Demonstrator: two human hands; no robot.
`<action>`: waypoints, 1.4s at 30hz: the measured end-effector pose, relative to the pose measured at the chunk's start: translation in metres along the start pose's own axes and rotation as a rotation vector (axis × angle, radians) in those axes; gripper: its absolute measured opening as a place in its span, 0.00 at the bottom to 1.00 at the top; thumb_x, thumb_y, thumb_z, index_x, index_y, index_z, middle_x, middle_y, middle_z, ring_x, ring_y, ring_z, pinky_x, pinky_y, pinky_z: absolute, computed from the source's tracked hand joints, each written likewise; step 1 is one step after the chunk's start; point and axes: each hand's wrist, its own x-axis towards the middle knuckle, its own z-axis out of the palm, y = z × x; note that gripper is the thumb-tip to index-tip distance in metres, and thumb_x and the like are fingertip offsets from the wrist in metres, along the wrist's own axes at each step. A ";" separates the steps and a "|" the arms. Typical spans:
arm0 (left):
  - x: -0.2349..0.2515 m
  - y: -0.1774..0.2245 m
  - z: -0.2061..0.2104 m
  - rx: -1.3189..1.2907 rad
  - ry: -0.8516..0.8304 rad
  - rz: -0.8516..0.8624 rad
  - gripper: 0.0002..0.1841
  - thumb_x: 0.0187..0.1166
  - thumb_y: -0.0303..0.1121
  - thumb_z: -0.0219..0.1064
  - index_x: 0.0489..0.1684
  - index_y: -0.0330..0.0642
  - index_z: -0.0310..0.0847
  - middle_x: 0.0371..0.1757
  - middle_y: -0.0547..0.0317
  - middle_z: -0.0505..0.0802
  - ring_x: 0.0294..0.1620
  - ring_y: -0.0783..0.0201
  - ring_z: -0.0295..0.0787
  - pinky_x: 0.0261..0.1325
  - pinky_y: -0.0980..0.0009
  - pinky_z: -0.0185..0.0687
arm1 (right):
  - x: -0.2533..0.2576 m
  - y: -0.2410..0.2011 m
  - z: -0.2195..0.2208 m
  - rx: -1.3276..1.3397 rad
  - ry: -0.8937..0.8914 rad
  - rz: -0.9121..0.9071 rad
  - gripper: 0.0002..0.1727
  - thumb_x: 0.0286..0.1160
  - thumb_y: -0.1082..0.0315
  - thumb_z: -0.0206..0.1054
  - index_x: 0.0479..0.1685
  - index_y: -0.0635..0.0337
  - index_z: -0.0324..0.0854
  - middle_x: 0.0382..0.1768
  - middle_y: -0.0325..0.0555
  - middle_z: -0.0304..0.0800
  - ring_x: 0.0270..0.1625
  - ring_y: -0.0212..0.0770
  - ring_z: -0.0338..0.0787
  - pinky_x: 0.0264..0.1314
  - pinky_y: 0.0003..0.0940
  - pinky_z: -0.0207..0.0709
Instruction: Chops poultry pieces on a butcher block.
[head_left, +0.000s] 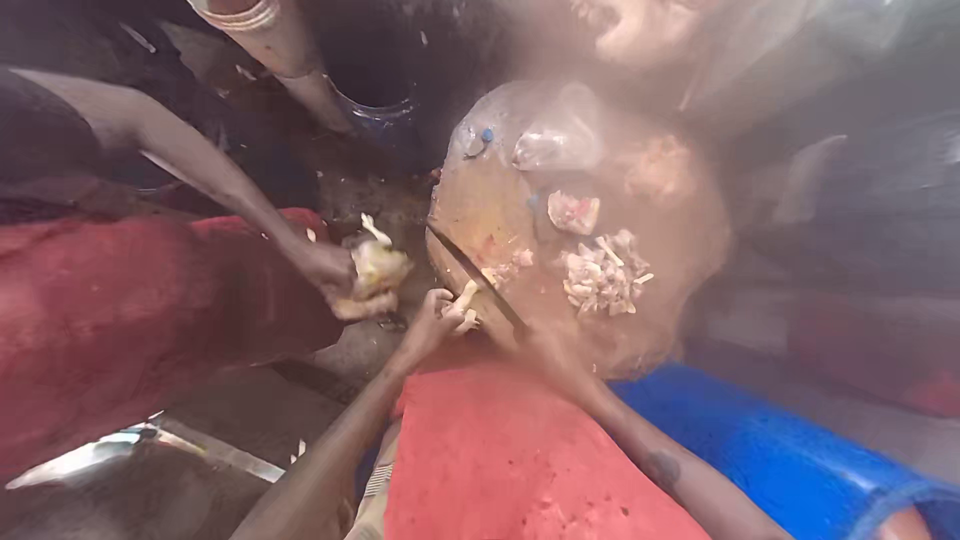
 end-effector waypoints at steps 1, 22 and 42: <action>-0.001 -0.007 0.002 -0.020 0.062 -0.031 0.33 0.73 0.39 0.76 0.77 0.40 0.66 0.56 0.48 0.90 0.50 0.60 0.91 0.55 0.58 0.89 | -0.002 0.000 0.004 0.013 0.014 -0.030 0.38 0.90 0.40 0.39 0.57 0.65 0.84 0.41 0.49 0.90 0.44 0.39 0.88 0.52 0.40 0.84; 0.035 0.019 -0.010 0.287 0.185 0.065 0.17 0.83 0.45 0.69 0.63 0.47 0.84 0.52 0.54 0.94 0.46 0.60 0.93 0.55 0.54 0.89 | 0.027 0.043 -0.024 -0.228 -0.083 0.328 0.30 0.94 0.45 0.40 0.63 0.57 0.82 0.51 0.53 0.90 0.56 0.50 0.90 0.63 0.58 0.81; 0.041 0.032 0.039 0.508 0.139 -0.052 0.24 0.85 0.57 0.60 0.57 0.45 0.85 0.42 0.47 0.94 0.48 0.46 0.93 0.55 0.41 0.84 | 0.012 -0.033 -0.049 0.205 0.251 -0.065 0.38 0.88 0.33 0.37 0.53 0.59 0.80 0.27 0.34 0.76 0.24 0.29 0.75 0.27 0.30 0.74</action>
